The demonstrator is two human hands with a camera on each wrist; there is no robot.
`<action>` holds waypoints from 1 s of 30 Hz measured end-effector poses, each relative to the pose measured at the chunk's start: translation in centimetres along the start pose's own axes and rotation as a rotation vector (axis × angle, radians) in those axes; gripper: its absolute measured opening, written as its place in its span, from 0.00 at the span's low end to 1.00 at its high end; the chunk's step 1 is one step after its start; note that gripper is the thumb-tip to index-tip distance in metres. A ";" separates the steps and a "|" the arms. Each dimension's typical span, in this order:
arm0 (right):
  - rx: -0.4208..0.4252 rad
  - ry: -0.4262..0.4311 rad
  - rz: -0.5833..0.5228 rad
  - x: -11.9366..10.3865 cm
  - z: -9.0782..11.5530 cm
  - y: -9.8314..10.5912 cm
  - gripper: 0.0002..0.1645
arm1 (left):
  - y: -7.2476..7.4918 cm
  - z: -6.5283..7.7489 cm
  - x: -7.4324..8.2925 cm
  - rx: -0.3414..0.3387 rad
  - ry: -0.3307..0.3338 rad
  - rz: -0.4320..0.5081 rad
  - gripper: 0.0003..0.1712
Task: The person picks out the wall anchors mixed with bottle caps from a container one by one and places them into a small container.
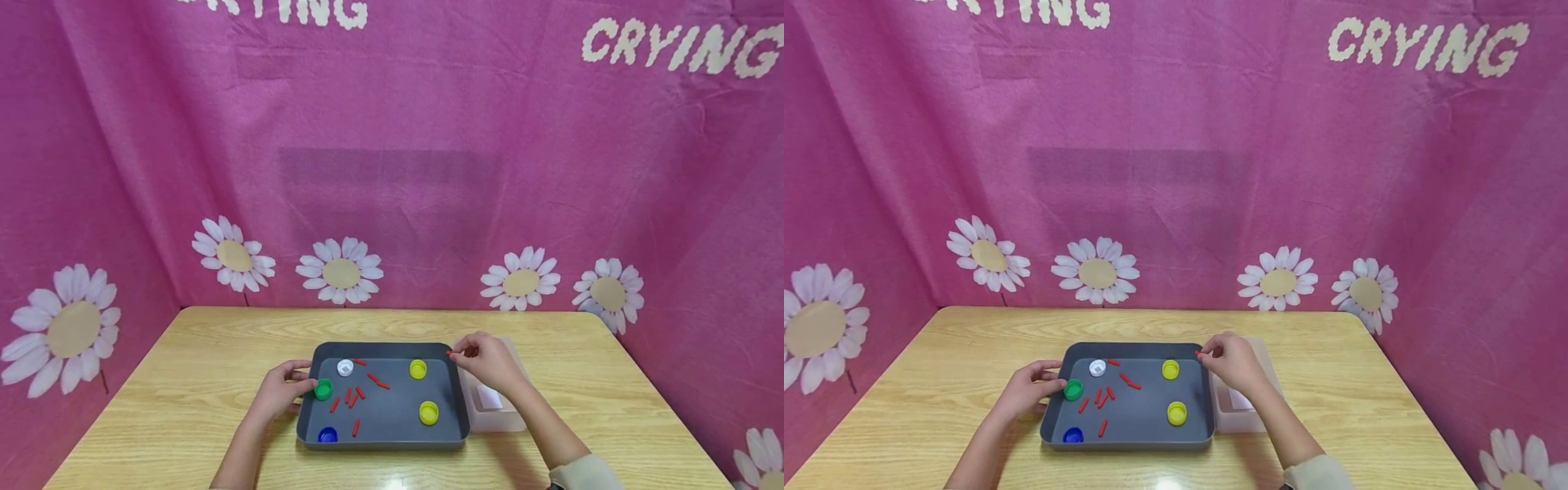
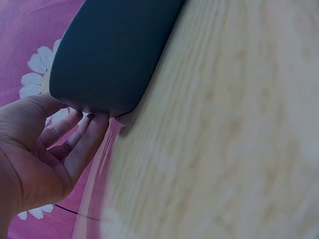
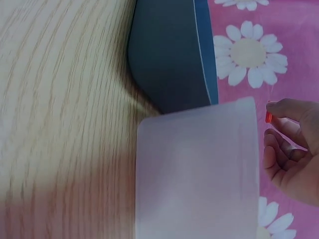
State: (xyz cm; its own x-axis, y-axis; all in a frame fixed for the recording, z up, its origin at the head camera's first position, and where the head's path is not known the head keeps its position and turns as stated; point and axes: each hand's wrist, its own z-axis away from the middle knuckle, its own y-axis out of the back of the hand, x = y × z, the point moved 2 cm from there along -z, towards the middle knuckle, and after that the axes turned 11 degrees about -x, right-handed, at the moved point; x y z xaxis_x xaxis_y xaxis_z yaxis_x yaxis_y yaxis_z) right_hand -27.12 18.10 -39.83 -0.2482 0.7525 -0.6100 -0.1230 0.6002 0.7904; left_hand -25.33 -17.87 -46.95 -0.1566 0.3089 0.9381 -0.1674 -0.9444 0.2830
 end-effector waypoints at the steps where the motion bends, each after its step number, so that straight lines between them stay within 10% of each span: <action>1: 0.009 -0.006 0.005 0.3 0.0 0.1 0.04 | 0.0 0.0 0.0 0.000 0.000 0.001 0.24; 30: 0.077 -0.079 -0.140 4.4 -0.7 -0.7 0.05 | -0.1 -0.3 -0.6 0.012 -0.021 0.053 0.25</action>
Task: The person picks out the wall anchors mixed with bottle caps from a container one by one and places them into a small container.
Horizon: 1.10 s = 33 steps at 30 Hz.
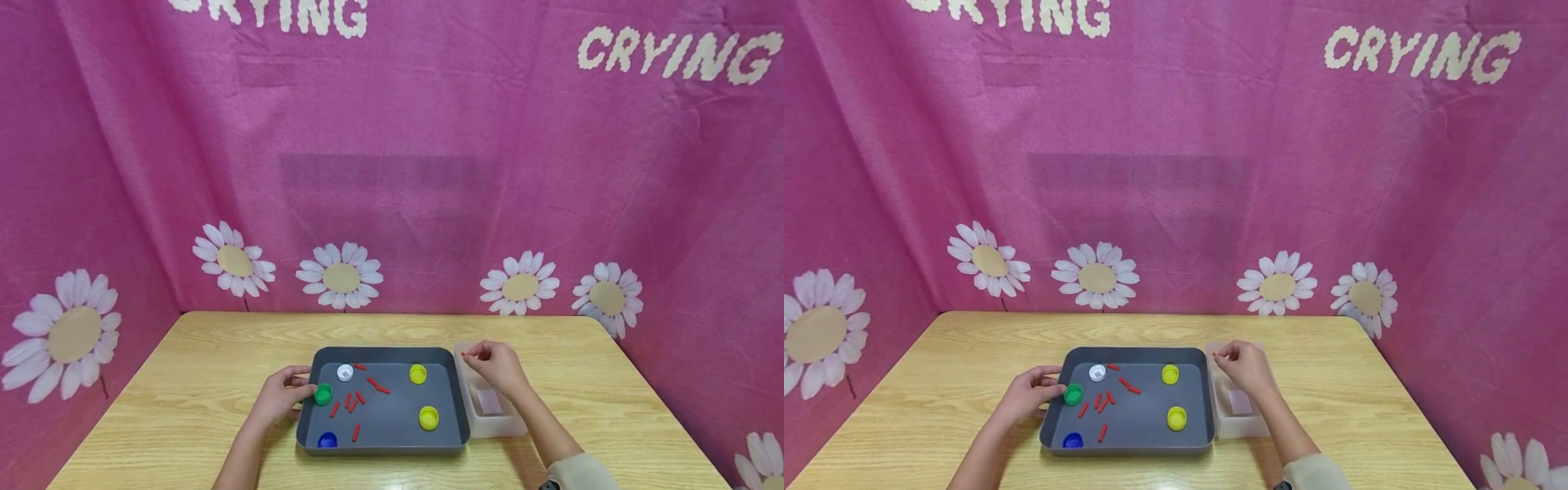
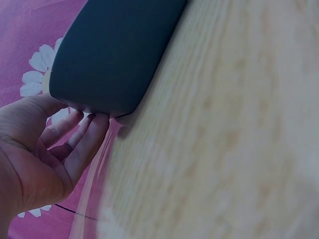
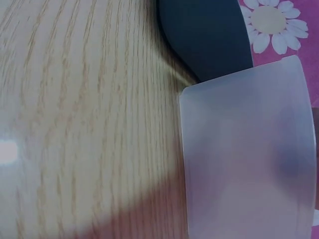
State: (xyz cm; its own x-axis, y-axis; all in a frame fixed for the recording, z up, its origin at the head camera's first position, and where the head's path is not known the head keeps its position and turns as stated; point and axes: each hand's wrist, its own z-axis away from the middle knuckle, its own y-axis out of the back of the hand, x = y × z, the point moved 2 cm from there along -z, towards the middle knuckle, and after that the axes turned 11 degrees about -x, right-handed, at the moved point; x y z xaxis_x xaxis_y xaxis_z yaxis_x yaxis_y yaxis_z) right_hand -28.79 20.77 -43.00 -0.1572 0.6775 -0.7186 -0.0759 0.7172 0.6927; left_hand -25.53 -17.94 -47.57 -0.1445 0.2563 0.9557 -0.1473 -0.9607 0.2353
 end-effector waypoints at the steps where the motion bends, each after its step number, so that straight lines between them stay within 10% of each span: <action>1: 0.007 0.016 -0.001 0.0 0.0 -0.1 0.05 | 0.0 0.0 0.0 -0.001 0.002 0.000 0.25; 33: -0.059 -0.100 0.028 1.3 -0.4 -0.6 0.05 | 0.1 0.0 0.0 -0.017 0.022 -0.002 0.25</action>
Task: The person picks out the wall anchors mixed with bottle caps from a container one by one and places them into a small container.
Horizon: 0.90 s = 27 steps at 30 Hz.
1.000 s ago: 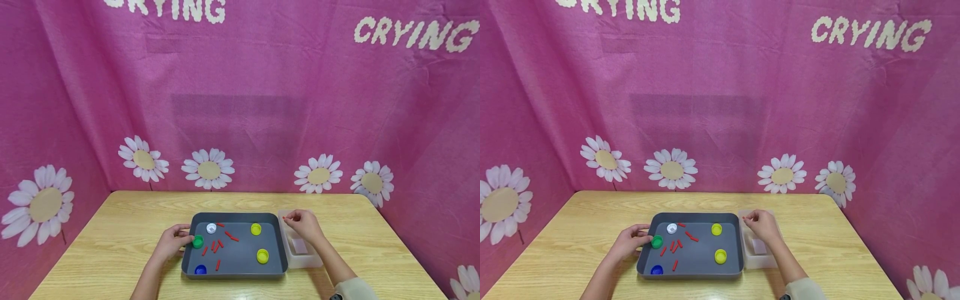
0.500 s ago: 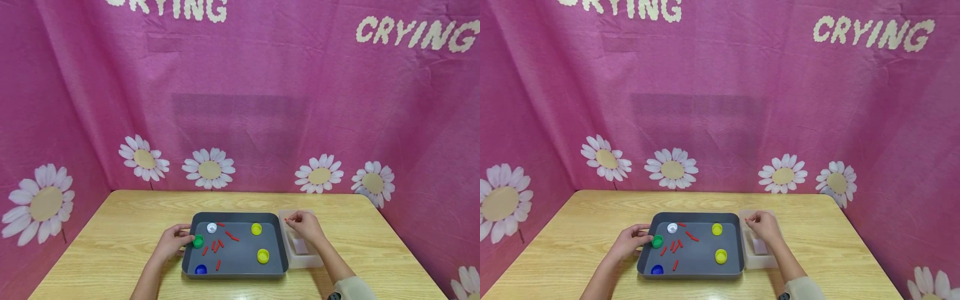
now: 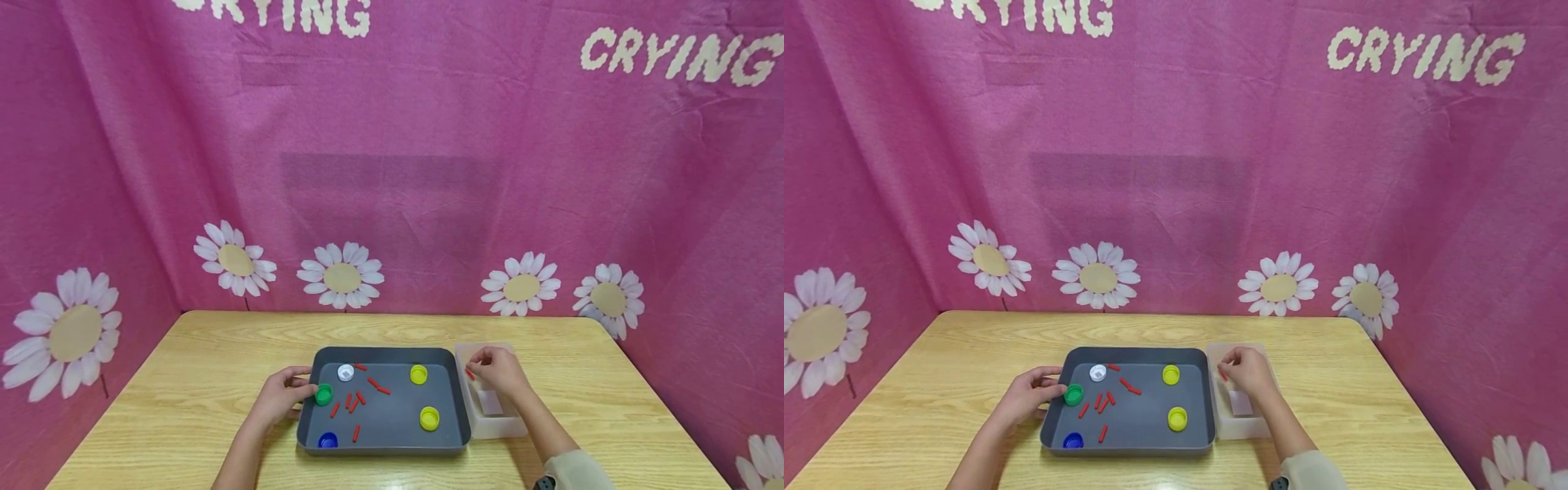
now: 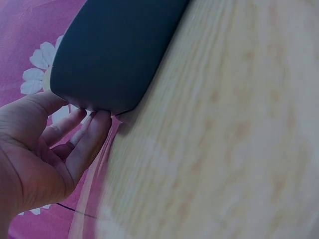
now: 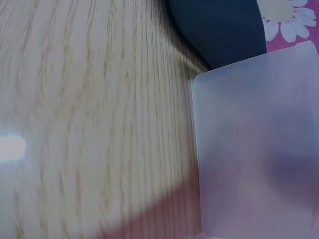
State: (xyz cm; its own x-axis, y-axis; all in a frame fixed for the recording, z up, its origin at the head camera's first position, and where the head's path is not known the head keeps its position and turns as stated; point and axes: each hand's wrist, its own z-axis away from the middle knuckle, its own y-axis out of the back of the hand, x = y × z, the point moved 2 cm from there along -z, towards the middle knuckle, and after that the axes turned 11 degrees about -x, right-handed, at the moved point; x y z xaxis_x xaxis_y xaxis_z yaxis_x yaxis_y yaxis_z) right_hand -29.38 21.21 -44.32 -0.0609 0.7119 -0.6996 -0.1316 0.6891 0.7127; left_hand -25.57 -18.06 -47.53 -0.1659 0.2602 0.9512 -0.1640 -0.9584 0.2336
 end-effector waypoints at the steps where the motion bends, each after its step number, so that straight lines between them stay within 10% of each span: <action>1: -0.002 -0.001 0.003 0.0 0.0 0.0 0.05 | 0.0 0.0 0.0 -0.003 -0.002 0.006 0.25; 27: 0.023 0.124 0.000 -4.9 1.4 0.3 0.05 | 0.0 0.1 0.0 -0.008 0.006 0.009 0.25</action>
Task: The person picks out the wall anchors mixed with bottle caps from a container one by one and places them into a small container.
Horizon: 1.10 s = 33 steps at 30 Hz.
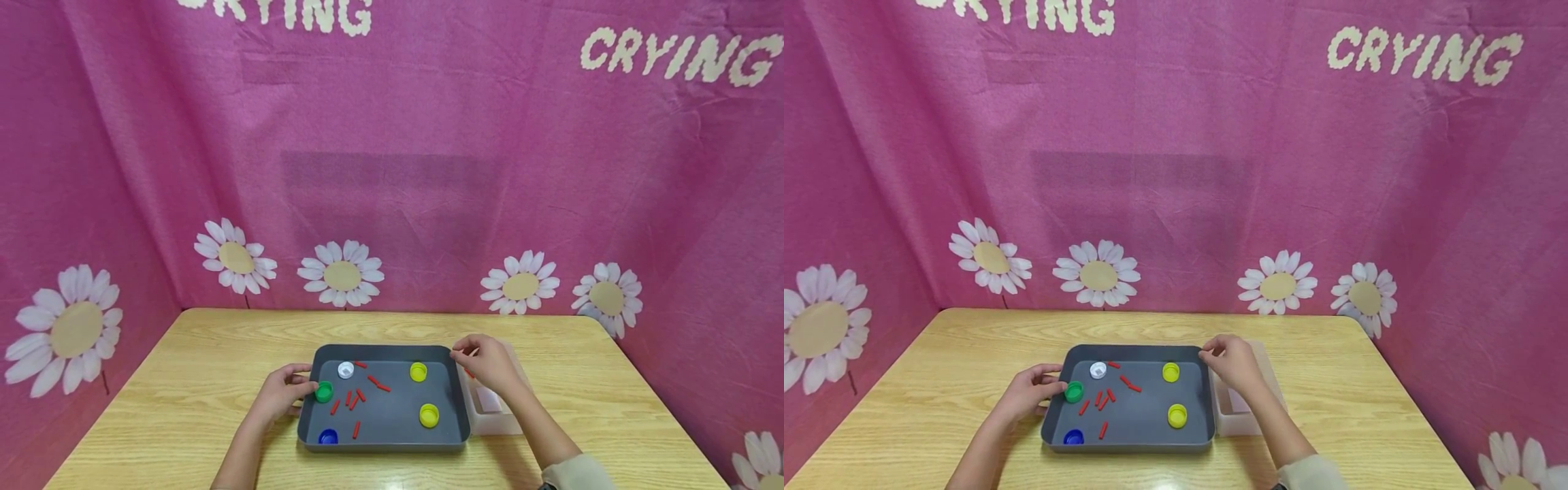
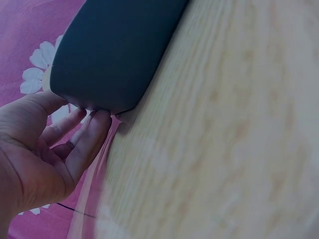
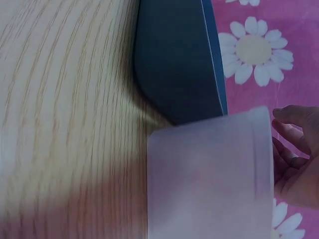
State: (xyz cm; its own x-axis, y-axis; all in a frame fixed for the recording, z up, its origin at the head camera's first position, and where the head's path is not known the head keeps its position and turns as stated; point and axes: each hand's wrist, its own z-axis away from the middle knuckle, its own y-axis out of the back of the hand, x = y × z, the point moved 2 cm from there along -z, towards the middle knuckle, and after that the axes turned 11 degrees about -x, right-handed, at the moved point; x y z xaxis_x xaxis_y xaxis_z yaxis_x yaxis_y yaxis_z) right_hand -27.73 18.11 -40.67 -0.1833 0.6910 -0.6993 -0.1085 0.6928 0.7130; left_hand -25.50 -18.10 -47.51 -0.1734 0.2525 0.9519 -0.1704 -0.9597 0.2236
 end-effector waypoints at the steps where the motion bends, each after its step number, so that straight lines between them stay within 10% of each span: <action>1: -0.003 0.003 -0.006 -0.2 -0.1 -0.2 0.05 | 0.0 0.0 0.0 0.000 0.000 -0.001 0.26; 33: -0.194 0.169 0.057 -3.3 -0.6 -7.4 0.02 | 0.0 -0.1 -0.1 -0.010 -0.020 0.020 0.26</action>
State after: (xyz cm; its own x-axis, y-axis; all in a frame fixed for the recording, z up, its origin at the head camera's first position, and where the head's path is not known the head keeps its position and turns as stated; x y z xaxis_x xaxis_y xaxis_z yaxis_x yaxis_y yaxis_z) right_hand -26.88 10.59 -43.62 -0.3534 0.6723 -0.6505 -0.2754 0.5898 0.7591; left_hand -25.60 -18.16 -47.65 -0.1578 0.2310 0.9601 -0.1769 -0.9631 0.2027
